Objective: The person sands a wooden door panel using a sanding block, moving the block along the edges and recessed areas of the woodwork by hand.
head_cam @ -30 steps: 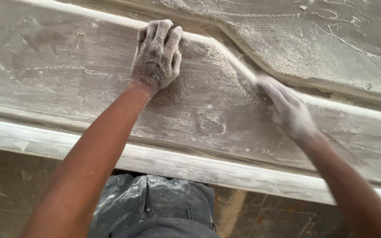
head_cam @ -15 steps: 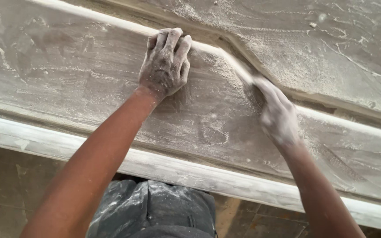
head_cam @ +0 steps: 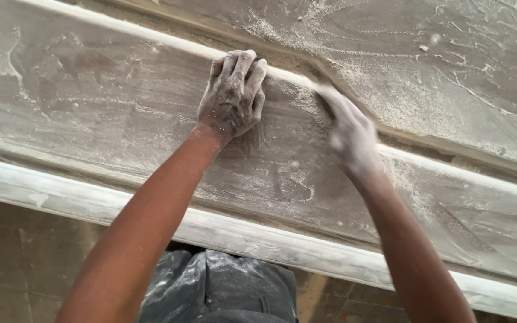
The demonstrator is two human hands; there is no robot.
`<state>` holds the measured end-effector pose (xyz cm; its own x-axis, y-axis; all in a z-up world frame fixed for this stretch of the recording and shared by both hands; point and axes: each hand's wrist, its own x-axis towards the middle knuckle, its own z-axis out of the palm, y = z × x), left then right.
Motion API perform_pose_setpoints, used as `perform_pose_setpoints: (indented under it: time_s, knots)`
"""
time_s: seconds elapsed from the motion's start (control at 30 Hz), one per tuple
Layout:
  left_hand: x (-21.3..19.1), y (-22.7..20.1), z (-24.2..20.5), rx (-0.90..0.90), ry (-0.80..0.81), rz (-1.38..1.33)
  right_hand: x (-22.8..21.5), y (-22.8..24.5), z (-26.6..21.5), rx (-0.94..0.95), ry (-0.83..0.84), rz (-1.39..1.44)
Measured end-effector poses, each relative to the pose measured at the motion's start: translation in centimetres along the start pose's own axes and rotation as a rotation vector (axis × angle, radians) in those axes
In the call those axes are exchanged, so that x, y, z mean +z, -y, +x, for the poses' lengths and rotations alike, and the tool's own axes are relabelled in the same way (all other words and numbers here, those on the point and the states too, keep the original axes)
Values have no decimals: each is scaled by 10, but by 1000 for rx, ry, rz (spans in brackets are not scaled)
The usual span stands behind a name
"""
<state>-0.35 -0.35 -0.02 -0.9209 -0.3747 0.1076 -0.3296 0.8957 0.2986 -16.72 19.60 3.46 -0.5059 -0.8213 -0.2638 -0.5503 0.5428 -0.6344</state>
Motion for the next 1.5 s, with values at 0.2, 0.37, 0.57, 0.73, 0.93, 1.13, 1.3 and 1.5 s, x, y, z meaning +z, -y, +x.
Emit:
perform_pose_setpoints:
  time_s: [0.2, 0.37, 0.57, 0.73, 0.93, 1.13, 1.3, 1.5]
  knots:
    - [-2, 2, -1, 39, -19, 19, -5, 3, 18, -281, -2, -7]
    - [6, 4, 0, 16, 4, 10, -29, -7, -46, -10, -74, -13]
    - [0, 5, -4, 38, -14, 8, 19, -2, 23, -322, -225, -111]
    - [-2, 4, -2, 40, -4, 10, -32, -28, -68, 97, -69, -30]
    - [-1, 4, -2, 29, -6, -11, 28, -8, 10, -222, -285, -112]
    - [5, 8, 1, 86, -38, -23, -9, -7, -26, -64, -130, -149]
    - [6, 4, -3, 81, -59, 16, -98, 1, -95, 695, 565, -897]
    - [2, -11, -10, 162, 4, -112, -41, 36, -73, 294, -361, -213]
